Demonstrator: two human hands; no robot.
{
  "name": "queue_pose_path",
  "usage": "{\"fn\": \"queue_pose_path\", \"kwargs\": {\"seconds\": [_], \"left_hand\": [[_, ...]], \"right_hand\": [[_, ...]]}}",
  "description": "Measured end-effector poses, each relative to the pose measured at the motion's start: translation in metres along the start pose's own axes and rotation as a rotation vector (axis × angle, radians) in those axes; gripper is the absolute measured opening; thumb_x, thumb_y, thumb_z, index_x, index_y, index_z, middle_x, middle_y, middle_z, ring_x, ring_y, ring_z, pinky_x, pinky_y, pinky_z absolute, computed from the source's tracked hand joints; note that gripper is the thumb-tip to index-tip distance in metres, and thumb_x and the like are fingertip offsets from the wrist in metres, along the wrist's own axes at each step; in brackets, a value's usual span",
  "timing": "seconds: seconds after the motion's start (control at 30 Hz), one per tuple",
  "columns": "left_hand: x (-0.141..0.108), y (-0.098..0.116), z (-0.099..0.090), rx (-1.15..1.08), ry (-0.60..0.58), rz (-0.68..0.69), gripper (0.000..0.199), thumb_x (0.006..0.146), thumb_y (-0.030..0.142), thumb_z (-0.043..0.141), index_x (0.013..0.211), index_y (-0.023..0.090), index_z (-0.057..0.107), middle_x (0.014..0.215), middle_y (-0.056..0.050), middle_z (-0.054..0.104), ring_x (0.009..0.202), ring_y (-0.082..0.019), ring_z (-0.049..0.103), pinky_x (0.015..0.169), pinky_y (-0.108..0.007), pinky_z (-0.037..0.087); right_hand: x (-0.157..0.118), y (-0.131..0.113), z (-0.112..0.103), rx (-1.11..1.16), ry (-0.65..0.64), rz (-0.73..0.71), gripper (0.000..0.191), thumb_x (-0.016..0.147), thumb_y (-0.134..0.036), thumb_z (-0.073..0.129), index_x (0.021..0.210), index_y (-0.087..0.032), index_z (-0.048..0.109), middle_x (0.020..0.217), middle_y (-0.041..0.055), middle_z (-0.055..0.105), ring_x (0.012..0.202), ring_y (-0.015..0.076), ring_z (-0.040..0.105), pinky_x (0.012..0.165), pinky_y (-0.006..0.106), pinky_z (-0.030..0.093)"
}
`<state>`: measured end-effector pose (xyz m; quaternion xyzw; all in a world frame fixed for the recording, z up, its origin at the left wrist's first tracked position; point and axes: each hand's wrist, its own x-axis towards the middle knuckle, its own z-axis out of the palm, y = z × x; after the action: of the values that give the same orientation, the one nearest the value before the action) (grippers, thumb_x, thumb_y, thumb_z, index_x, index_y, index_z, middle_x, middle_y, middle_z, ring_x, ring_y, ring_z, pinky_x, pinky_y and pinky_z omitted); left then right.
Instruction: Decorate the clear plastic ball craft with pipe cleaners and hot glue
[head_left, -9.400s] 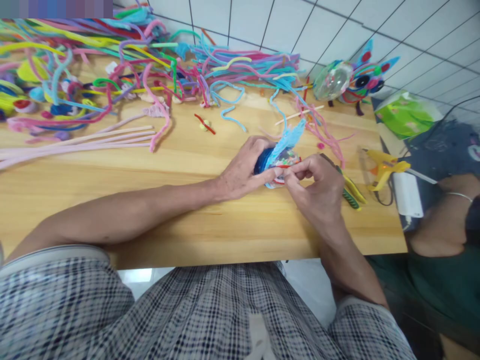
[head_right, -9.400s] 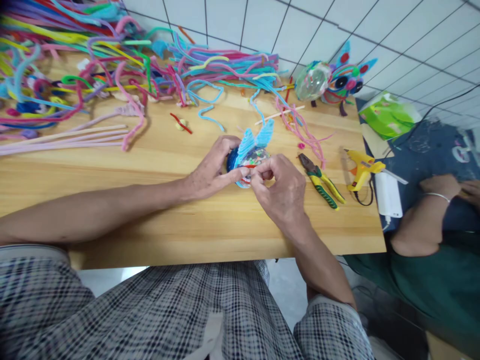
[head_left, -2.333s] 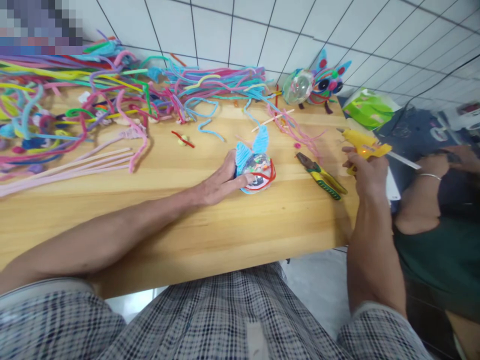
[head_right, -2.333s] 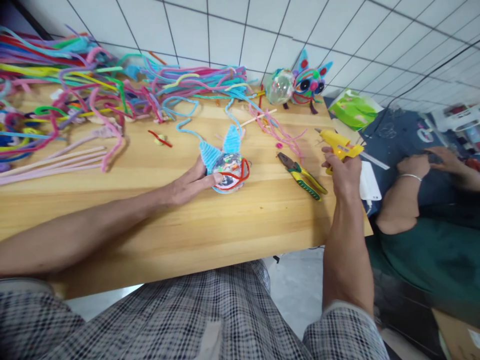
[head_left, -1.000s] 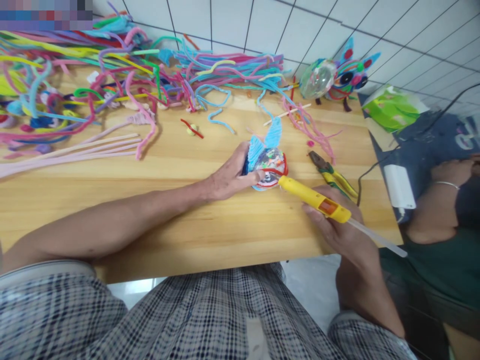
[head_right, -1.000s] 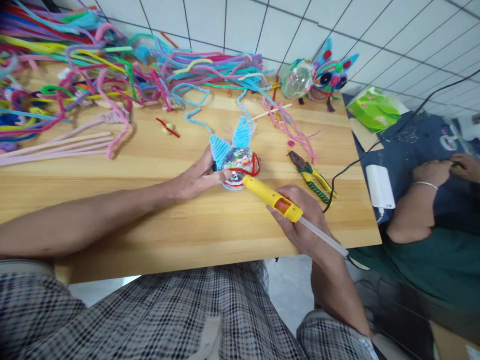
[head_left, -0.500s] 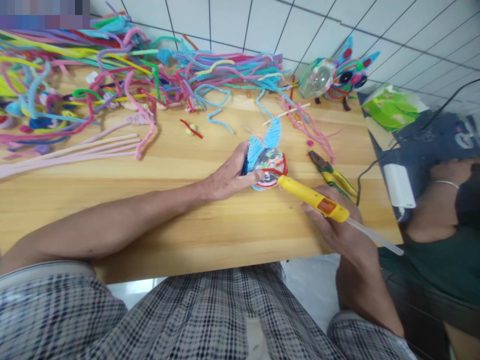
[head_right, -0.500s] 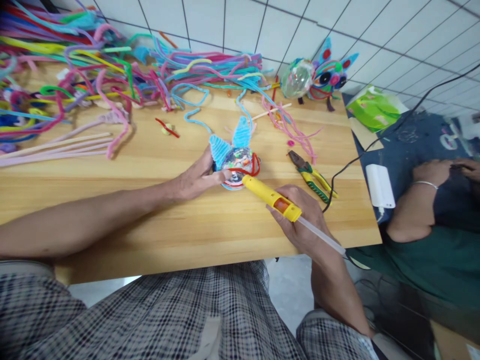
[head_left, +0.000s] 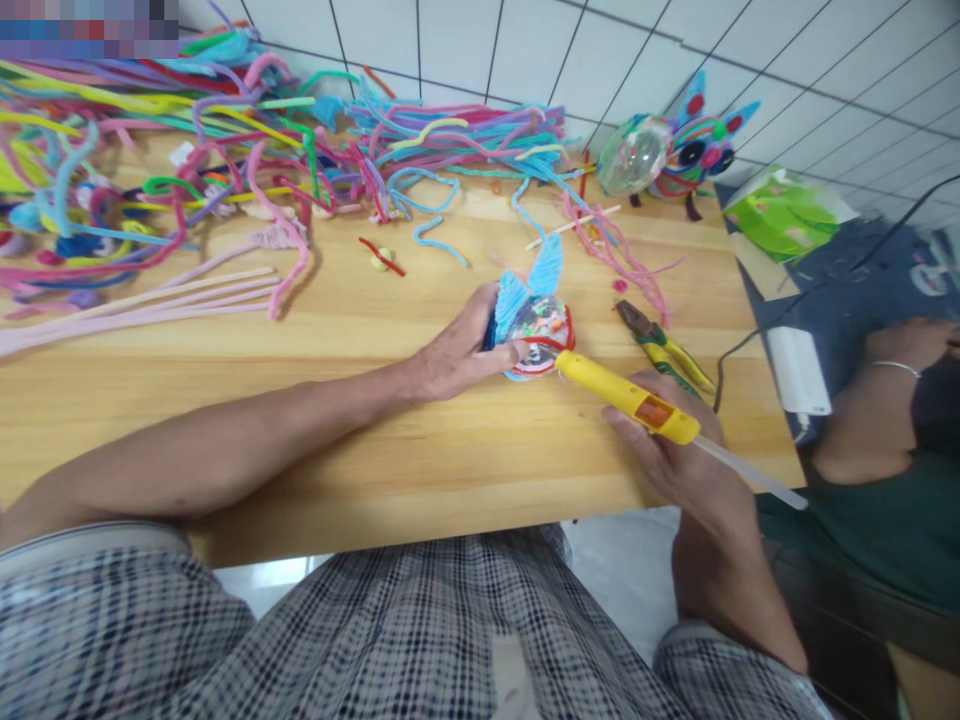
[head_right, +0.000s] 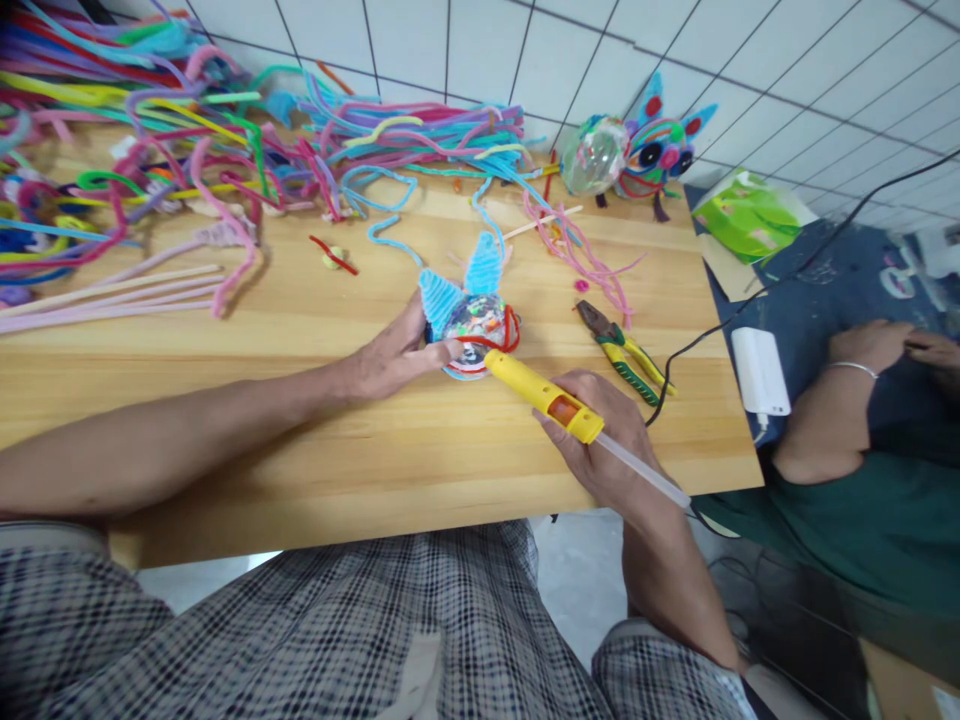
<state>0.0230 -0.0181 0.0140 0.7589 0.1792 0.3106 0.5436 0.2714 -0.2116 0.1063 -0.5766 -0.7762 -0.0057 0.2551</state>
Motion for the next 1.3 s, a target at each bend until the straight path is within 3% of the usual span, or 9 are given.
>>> {"fn": "queue_pose_path", "kwargs": {"seconds": [0.37, 0.87, 1.3], "left_hand": [[0.001, 0.001, 0.0, -0.026, -0.01, 0.012, 0.081, 0.099, 0.077, 0.072, 0.152, 0.022, 0.047, 0.144, -0.015, 0.063, 0.13, -0.035, 0.063, 0.119, -0.056, 0.055], [0.0, 0.0, 0.001, -0.024, 0.018, 0.001, 0.073, 0.1, 0.077, 0.071, 0.145, 0.024, 0.051, 0.13, -0.011, 0.065, 0.121, -0.032, 0.064, 0.112, -0.056, 0.058], [0.001, -0.003, 0.001, -0.025, 0.017, 0.022, 0.077, 0.101, 0.075, 0.071, 0.154, 0.024, 0.048, 0.144, -0.014, 0.066, 0.136, -0.037, 0.063, 0.125, -0.062, 0.052]], "right_hand": [[-0.002, 0.001, 0.002, -0.019, 0.012, -0.02, 0.012, 0.11, -0.027, 0.067, 0.121, -0.028, 0.066, 0.102, 0.0059, 0.078, 0.086, 0.0259, 0.08, 0.071, 0.039, 0.065], [-0.006, 0.004, 0.001, -0.015, 0.026, -0.013, 0.012, 0.11, -0.028, 0.069, 0.121, -0.025, 0.068, 0.102, 0.006, 0.077, 0.085, 0.0244, 0.078, 0.073, 0.037, 0.063], [-0.011, 0.004, -0.002, -0.012, 0.015, 0.051, 0.012, 0.112, -0.035, 0.064, 0.118, -0.025, 0.068, 0.099, 0.0058, 0.076, 0.08, 0.0256, 0.078, 0.069, 0.038, 0.063]]}}
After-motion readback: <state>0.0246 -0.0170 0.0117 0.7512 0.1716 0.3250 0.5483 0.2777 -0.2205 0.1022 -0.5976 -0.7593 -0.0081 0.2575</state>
